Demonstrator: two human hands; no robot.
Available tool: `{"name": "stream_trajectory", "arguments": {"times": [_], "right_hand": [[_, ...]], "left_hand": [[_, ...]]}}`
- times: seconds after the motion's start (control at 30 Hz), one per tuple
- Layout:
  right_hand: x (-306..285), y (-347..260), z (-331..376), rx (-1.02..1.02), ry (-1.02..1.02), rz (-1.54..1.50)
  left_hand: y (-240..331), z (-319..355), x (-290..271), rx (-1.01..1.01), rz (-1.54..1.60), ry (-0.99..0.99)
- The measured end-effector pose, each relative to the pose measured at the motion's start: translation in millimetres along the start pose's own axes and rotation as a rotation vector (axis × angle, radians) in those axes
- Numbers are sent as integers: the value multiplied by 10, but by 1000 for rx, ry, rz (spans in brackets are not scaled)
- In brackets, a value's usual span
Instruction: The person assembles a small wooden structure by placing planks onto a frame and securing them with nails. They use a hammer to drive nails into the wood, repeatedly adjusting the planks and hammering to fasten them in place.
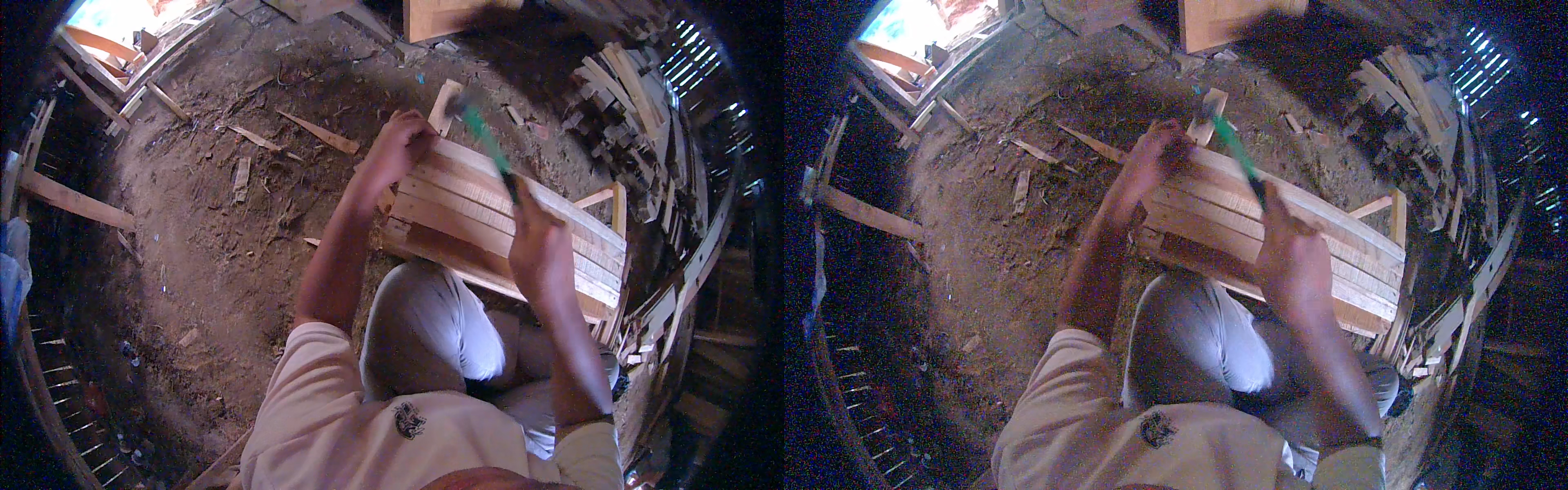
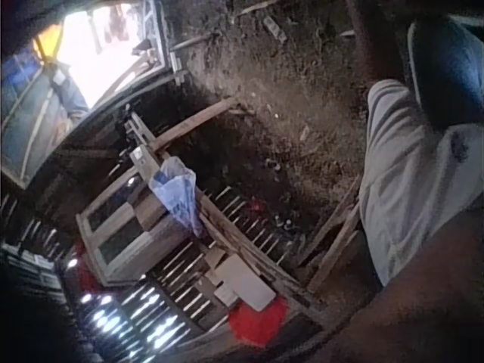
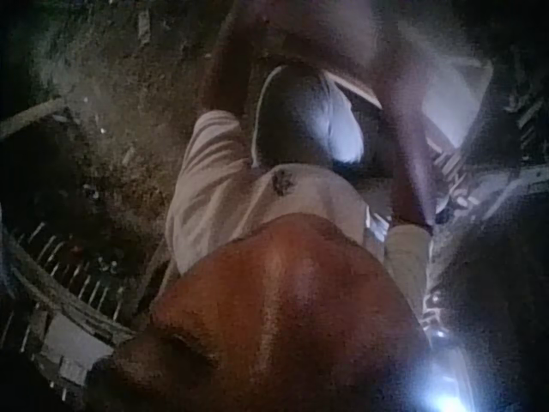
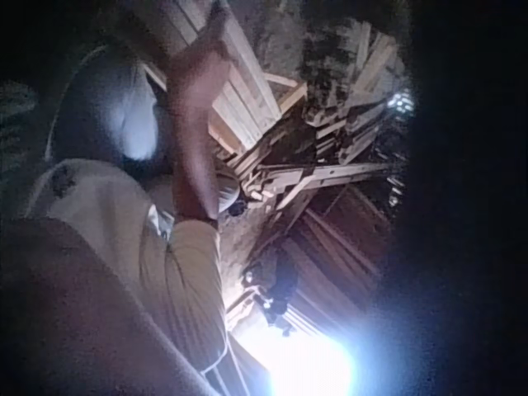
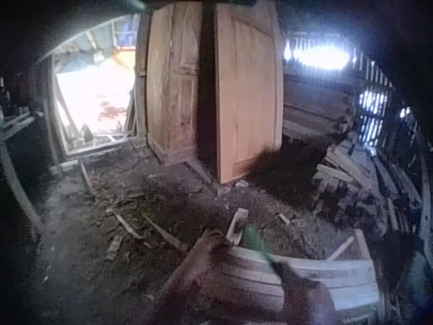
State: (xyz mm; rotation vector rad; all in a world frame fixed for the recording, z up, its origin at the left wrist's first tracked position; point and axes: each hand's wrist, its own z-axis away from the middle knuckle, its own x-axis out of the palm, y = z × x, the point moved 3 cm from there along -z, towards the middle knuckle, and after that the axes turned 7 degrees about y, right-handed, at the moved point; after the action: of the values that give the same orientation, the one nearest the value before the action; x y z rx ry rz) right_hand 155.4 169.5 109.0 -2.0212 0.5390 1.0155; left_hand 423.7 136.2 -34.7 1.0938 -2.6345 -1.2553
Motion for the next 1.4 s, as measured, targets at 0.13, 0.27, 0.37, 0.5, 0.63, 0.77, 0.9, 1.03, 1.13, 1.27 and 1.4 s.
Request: {"name": "stream_trajectory", "arguments": {"times": [0.13,0.27,0.37,0.5,0.63,0.77,0.9,1.03,1.13,1.27,1.4], "right_hand": [[-50,5,-12,-53,31,49],[-38,-44,49,49,30,33],[-50,-68,-33,-8,-135,188],[-181,-69,-18,15,206,-97],[-30,20,16,-48,-159,253],[-122,-31,-24,-76,188,-26],[43,81,28,-89,-197,250],[-46,-38,-11,-67,57,2],[-12,-25,21,1,112,-30],[-24,17,-26,-43,-6,128],[-54,52,26,-152,105,122]], "left_hand": [[154,-22,-49,-169,-171,-147],[7,-8,-33,-190,17,-86],[-265,11,-1,-248,146,-72],[10,-31,-32,-2,-158,-111],[30,14,-51,-52,-128,-89],[84,22,-34,29,-106,-1],[105,11,-34,-63,-38,-1],[-61,-12,-58,-59,-276,-180],[41,-45,-16,-9,-48,8],[120,-47,-73,47,-104,13],[88,-16,-33,7,-75,-1]]}}
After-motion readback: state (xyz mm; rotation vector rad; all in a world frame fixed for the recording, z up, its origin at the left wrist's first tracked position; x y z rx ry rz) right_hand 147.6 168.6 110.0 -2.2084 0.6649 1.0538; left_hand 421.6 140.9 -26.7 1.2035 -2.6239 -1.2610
